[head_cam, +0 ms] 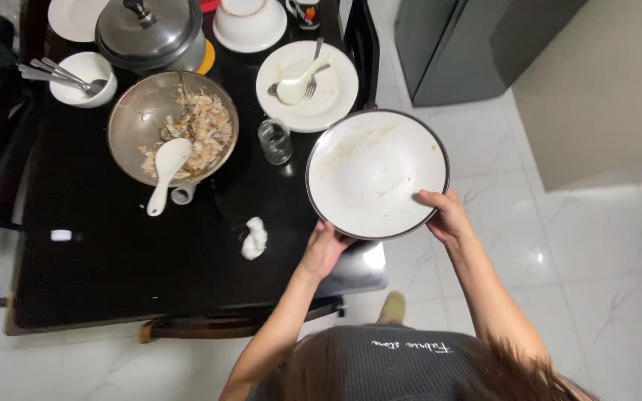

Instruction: The person clears a dining table after a meal by scraping leftover food from several plates into a large serving bowl. They stack the plates, gather cutlery into a bowl, wipe the table surface with a tissue, and move various items including cups and a bottle to the side.

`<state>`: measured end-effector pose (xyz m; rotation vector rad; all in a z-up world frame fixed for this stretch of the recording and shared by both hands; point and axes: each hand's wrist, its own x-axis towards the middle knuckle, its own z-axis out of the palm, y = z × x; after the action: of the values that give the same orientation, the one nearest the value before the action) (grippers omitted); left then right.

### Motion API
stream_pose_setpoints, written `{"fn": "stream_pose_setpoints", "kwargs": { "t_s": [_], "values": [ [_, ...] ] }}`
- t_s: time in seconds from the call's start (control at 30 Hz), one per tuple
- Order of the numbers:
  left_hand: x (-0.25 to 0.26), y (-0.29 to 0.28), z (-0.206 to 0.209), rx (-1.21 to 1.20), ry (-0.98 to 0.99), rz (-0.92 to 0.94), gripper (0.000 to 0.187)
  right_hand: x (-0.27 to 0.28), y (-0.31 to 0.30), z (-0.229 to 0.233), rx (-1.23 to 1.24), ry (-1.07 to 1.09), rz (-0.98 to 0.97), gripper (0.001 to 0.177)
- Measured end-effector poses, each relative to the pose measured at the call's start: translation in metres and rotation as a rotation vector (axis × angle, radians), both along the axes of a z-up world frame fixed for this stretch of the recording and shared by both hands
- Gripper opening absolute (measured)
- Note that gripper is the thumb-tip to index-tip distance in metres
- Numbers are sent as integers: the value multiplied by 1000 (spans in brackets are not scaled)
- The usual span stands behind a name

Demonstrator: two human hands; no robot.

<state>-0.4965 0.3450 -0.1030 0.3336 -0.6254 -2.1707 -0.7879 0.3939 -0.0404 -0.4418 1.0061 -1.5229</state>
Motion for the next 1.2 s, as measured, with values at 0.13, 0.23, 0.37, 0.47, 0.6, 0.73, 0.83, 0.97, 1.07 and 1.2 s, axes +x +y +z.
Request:
{"fn": "stream_pose_setpoints", "kwargs": {
  "t_s": [0.13,0.23,0.37,0.47,0.6,0.73,0.83,0.97,1.07,1.2],
  "values": [
    [-45,-13,-23,34,-321,377,55,-86,-27,-13,45,39,90,47],
    [-64,-32,-17,-195,-718,645,47,-131,-51,-25,68,130,192,46],
    [-88,-90,23,-564,-966,886,36,-144,-97,-24,34,100,282,45],
    [-106,-156,55,-737,-1293,956,32,-142,-133,-18,4,0,319,45],
    [-131,-264,56,-897,-1518,993,28,-154,-179,-33,40,-26,378,44],
    [-152,-369,39,-740,-1887,686,33,-166,-224,-64,111,-53,402,45],
    [-158,-420,31,-720,-2078,399,41,-173,-247,-80,89,-101,418,45],
    [-164,-442,22,-689,-2220,120,45,-181,-268,-87,149,-121,443,46],
    [-168,-453,15,-708,-2295,44,43,-183,-282,-86,165,-124,452,49],
    [-167,-464,14,-805,-2353,-162,44,-185,-297,-90,169,-135,481,50]
  ]
}}
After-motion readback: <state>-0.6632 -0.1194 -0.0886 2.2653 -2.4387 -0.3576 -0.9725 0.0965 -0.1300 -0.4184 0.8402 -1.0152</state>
